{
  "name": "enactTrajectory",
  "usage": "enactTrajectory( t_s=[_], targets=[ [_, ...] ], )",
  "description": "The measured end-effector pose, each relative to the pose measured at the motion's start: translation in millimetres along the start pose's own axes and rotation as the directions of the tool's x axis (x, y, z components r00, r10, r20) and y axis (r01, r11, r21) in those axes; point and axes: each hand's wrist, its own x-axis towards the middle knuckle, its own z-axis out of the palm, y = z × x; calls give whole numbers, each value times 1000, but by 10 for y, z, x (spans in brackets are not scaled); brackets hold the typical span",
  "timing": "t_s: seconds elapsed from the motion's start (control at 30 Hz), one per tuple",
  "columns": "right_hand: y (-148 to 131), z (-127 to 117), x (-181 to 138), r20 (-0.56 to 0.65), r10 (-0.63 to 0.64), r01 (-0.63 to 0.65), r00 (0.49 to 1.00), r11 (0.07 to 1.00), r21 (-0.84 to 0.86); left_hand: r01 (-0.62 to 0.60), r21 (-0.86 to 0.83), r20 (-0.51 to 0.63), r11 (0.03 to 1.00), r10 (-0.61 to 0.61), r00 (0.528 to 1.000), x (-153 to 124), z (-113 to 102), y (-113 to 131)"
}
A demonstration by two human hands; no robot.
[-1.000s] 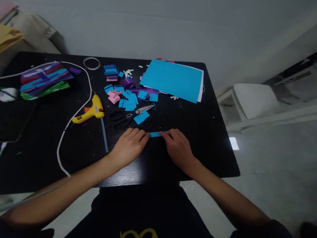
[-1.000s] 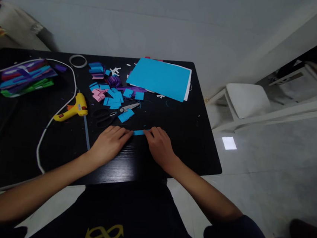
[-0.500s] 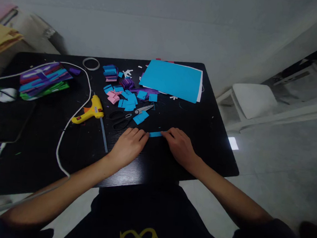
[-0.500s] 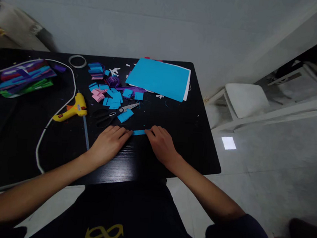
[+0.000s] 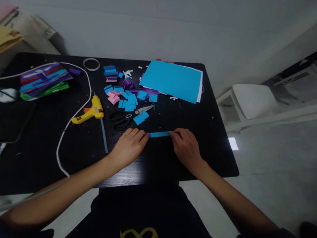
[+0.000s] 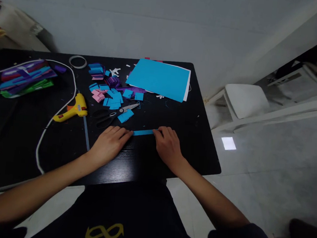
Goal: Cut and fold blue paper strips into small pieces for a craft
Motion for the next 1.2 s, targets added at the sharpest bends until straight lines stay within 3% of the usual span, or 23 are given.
enactTrajectory(
  t_s=[0.53, 0.7, 0.87, 1.03, 1.2],
  targets=[
    [92, -52, -91, -65, 73, -74, 995, 997, -20, 26, -19, 45, 999, -25, 999, 0, -10, 15],
    [-91, -80, 15, -69, 110, -108, 992, 994, 37, 16, -15, 30, 1000, -16, 999, 3, -2, 17],
    [-354, -120, 232, -79, 59, -57, 995, 998, 38, 15, -57, 14, 998, -14, 1000, 1, -4, 10],
    [-443, 6, 331, 88, -132, 119, 987, 984, 136, 19, -49, 4, 999, -19, 1000, 4, -2, 7],
    [-443, 112, 326, 113, -232, 205, 966, 956, 210, 22, -43, -1, 999, -22, 1000, 5, -9, 15]
  ],
)
